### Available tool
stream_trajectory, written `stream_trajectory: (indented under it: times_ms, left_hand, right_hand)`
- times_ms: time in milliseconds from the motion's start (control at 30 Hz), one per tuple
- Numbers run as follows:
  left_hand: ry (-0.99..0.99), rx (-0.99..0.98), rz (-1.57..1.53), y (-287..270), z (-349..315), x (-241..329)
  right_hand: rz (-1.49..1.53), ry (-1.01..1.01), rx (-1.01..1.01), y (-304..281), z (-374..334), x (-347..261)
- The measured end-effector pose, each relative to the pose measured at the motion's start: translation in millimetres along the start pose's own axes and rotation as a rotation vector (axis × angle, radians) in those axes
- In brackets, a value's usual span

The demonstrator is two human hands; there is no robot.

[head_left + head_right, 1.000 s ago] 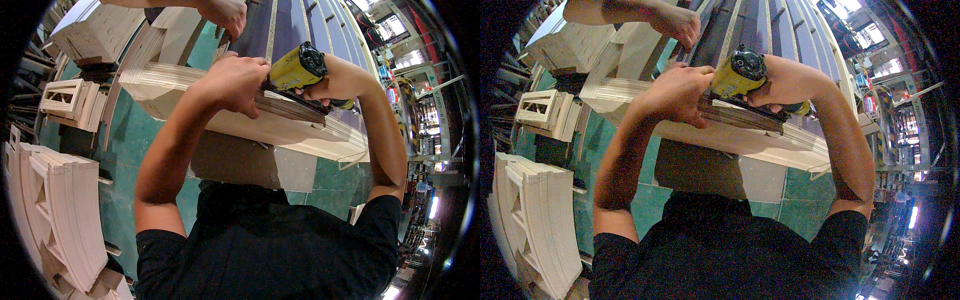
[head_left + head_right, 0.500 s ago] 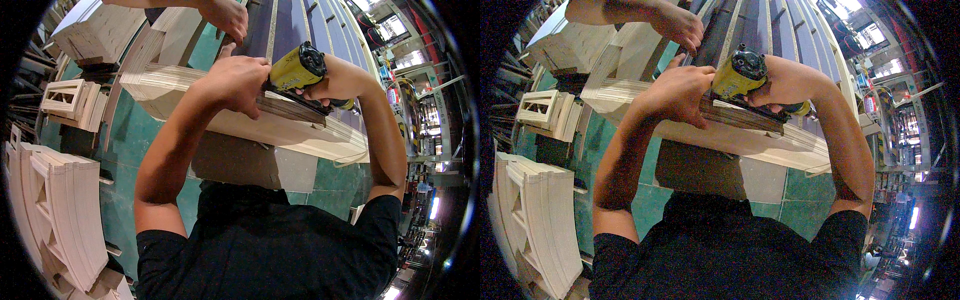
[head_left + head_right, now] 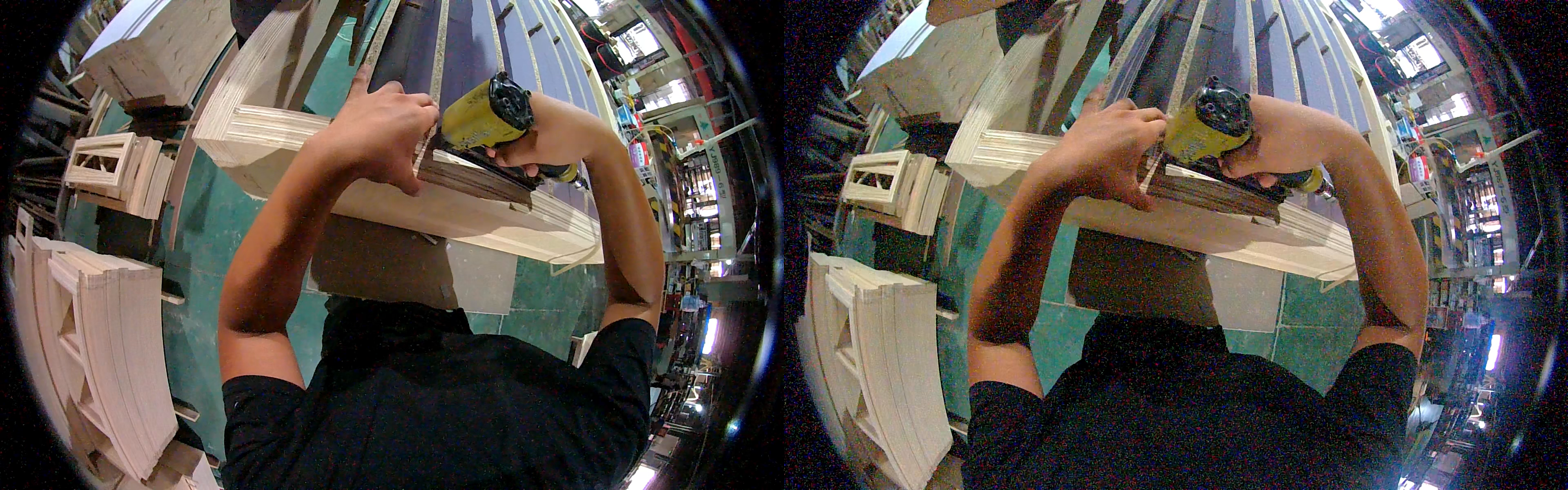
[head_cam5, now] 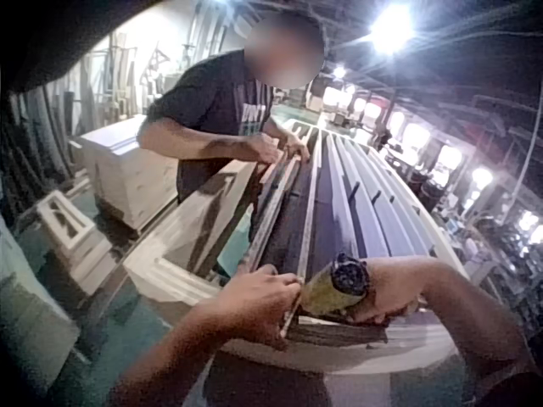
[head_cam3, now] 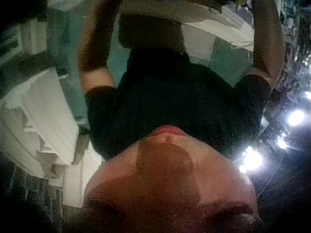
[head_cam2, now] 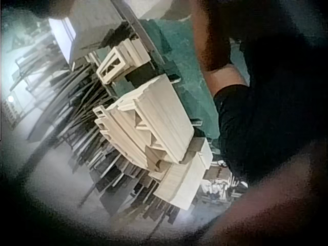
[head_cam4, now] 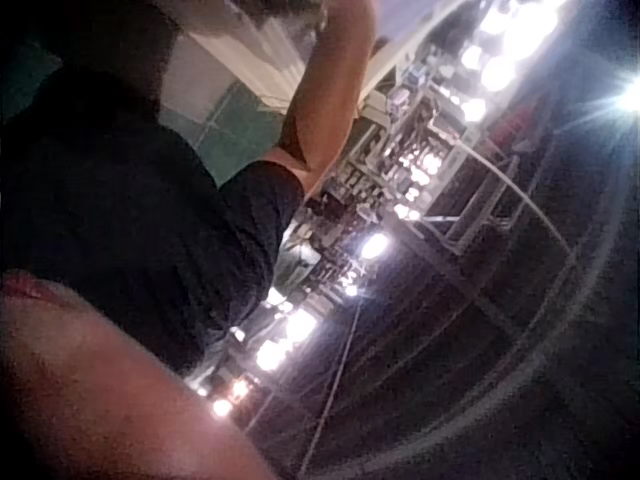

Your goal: The person assembles a large wooden structure by placing thin wooden strips onto a curved frame with purple backing. They use a pneumatic nail gun to secure the strips in place, working systematically along the frame's length. The person handles the wood strips and the nail gun throughout the process.

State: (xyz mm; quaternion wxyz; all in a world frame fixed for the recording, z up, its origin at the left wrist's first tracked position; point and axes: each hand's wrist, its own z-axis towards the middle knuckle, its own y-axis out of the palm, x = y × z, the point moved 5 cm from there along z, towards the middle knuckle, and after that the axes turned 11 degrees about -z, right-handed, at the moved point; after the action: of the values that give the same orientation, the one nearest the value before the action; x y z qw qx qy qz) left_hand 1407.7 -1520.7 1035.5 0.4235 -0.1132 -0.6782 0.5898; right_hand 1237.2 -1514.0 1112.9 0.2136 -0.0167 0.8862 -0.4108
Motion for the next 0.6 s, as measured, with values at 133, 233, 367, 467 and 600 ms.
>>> stream_trajectory:
  times_ms: [133, 233, 367, 467, 600]
  left_hand:
    - [0.020, 0.015, -0.007, 0, -1, -1]
    - [0.049, 0.052, -0.015, 4, 1, -3]
    - [0.038, 0.052, -0.027, 2, 0, -2]
    - [0.036, 0.060, -0.033, 1, -1, -4]
    - [0.090, 0.112, -0.062, 9, -11, -13]
  right_hand:
    - [0.010, -0.032, 0.003, -2, 1, 3]
    - [-0.009, -0.028, 0.011, -2, -1, 2]
    - [0.015, -0.018, 0.008, -1, 1, 4]
    - [0.050, -0.031, 0.004, 1, -2, 3]
    - [0.072, 0.030, -0.006, 11, -27, 11]
